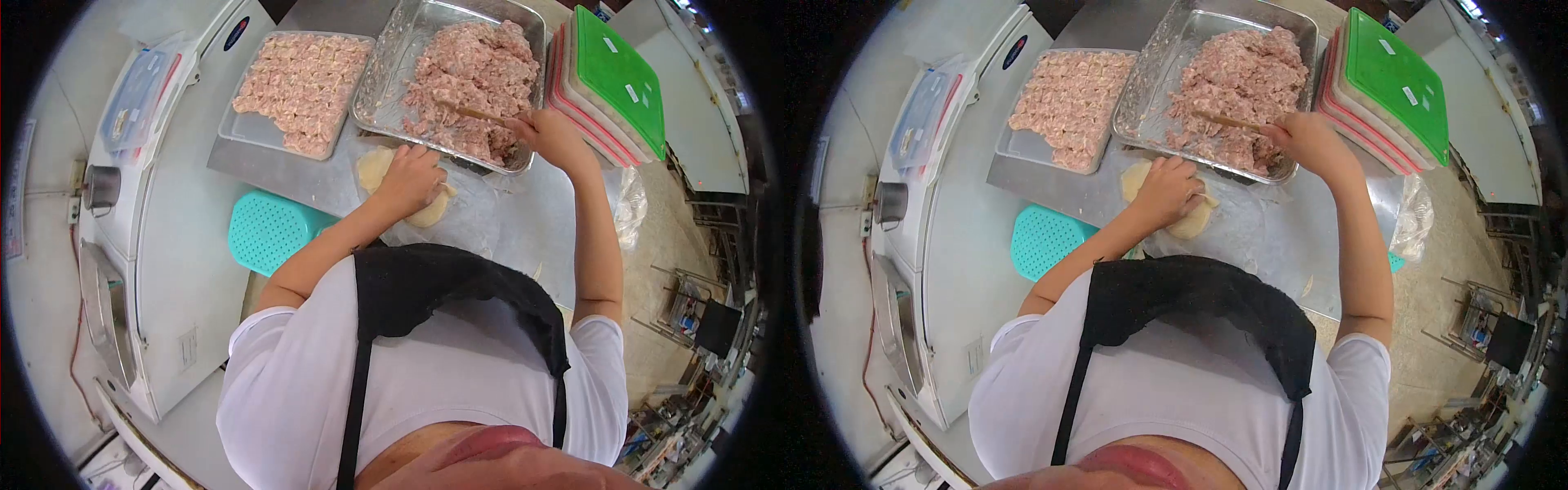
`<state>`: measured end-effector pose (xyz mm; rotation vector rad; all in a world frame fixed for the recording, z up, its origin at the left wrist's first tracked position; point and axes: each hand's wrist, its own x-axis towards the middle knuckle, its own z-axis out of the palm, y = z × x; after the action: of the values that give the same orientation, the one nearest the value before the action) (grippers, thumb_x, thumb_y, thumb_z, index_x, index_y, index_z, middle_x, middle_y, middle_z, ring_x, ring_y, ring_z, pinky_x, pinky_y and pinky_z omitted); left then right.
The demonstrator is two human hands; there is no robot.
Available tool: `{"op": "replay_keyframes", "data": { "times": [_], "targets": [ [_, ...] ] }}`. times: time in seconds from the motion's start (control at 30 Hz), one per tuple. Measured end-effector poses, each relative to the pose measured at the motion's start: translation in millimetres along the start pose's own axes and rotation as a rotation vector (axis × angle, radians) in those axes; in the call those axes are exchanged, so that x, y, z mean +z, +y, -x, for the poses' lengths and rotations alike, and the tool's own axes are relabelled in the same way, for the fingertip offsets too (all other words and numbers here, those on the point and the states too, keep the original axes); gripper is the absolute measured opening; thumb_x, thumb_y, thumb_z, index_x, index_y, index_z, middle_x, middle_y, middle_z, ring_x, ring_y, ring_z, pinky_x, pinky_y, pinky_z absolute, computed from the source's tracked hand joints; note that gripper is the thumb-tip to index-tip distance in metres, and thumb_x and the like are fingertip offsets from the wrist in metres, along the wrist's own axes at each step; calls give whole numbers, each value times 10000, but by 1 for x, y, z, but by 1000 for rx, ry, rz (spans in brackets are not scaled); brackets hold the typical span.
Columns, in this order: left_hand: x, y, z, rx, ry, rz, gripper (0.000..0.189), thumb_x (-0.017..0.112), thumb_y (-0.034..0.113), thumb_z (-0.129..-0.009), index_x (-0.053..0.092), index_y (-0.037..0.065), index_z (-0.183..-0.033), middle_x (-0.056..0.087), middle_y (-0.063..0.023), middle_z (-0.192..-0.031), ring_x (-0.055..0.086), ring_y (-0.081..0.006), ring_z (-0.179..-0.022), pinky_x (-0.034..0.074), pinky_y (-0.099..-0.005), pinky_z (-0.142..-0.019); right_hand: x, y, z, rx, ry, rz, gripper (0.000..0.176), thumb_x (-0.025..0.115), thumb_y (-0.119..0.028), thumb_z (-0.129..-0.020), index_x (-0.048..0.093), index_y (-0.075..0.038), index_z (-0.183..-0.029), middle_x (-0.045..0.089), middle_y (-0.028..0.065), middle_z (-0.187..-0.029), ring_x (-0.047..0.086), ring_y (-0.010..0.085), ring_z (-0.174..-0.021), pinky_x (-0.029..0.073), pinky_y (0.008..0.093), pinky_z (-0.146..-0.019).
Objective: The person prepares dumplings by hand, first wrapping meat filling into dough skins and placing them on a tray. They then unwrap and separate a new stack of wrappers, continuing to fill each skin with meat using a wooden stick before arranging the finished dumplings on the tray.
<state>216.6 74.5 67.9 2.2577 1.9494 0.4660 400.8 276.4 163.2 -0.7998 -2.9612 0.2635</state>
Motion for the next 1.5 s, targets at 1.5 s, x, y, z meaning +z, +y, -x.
{"op": "replay_keyframes", "data": {
  "times": [1.5],
  "targets": [
    [-36,-38,12,-508,128,1958,189,495,126,-943,592,32,-1076,677,-61,-998,629,-157,-974,489,-324,-877,43,-31,-22,143,-47,-219,353,494,-327,-929,687,-38,-863,653,215,-803,657,370,-753,514,484,-695]
  ]
}}
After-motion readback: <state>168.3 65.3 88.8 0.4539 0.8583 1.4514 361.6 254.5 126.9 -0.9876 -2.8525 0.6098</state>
